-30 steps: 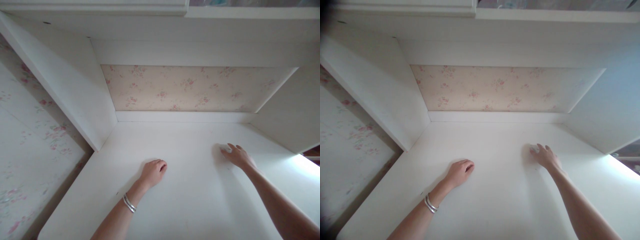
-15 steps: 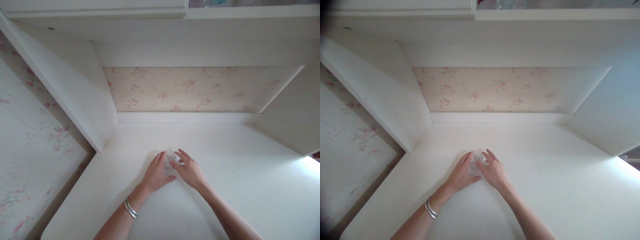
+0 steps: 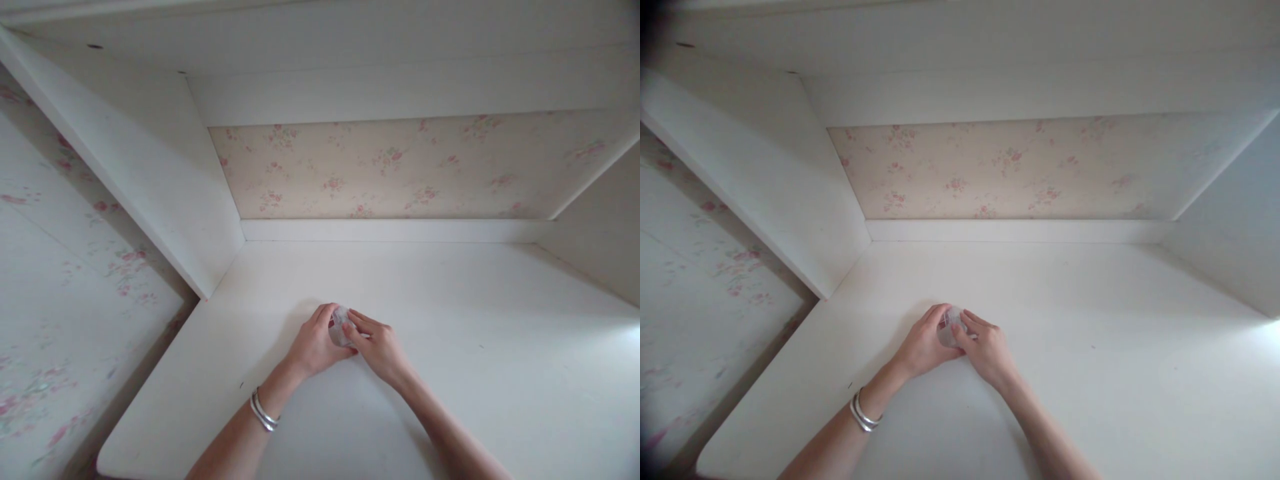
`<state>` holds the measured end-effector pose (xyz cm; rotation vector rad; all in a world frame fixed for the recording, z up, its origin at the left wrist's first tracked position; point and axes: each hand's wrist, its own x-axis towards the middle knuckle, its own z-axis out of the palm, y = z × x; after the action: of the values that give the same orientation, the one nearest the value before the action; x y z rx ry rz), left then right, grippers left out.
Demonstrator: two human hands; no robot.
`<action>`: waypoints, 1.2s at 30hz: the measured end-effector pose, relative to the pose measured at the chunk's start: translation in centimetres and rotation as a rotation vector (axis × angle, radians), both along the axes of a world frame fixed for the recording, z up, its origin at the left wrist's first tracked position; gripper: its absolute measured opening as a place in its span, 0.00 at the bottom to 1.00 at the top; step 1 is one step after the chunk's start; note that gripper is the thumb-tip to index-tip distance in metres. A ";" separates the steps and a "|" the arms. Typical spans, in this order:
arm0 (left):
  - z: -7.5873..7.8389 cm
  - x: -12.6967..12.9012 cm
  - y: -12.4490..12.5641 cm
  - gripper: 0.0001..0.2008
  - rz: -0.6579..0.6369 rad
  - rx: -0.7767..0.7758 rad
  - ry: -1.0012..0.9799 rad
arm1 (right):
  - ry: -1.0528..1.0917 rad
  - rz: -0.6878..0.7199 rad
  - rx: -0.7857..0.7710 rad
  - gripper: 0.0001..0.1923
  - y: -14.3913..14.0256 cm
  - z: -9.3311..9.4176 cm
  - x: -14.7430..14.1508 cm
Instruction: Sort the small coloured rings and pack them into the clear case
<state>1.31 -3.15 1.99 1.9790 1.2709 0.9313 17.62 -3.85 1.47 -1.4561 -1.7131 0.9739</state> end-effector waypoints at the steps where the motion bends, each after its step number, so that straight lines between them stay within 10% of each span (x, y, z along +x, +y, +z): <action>1: 0.0 0.0 0.1 0.35 -0.016 -0.010 -0.020 | 0.033 -0.003 -0.008 0.24 0.0 0.1 0.1; 10: -0.8 -3.2 3.6 0.39 0.062 0.015 0.062 | 0.524 -0.266 -0.221 0.28 1.3 0.1 3.2; 18: 2.5 -6.8 10.2 0.38 0.088 0.297 0.567 | 0.303 -0.186 -0.162 0.27 0.9 0.3 3.2; 25: 2.5 -7.7 12.2 0.33 -0.005 0.359 0.882 | 0.281 -0.174 -0.146 0.26 0.8 0.5 3.2; 36: 3.8 -7.7 9.4 0.36 0.242 0.393 0.549 | 0.317 -0.200 -0.117 0.27 0.9 0.1 2.8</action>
<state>-6.43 6.29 5.79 2.5458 1.7642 0.8214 20.38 -2.92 1.60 -1.4266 -1.2771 1.1407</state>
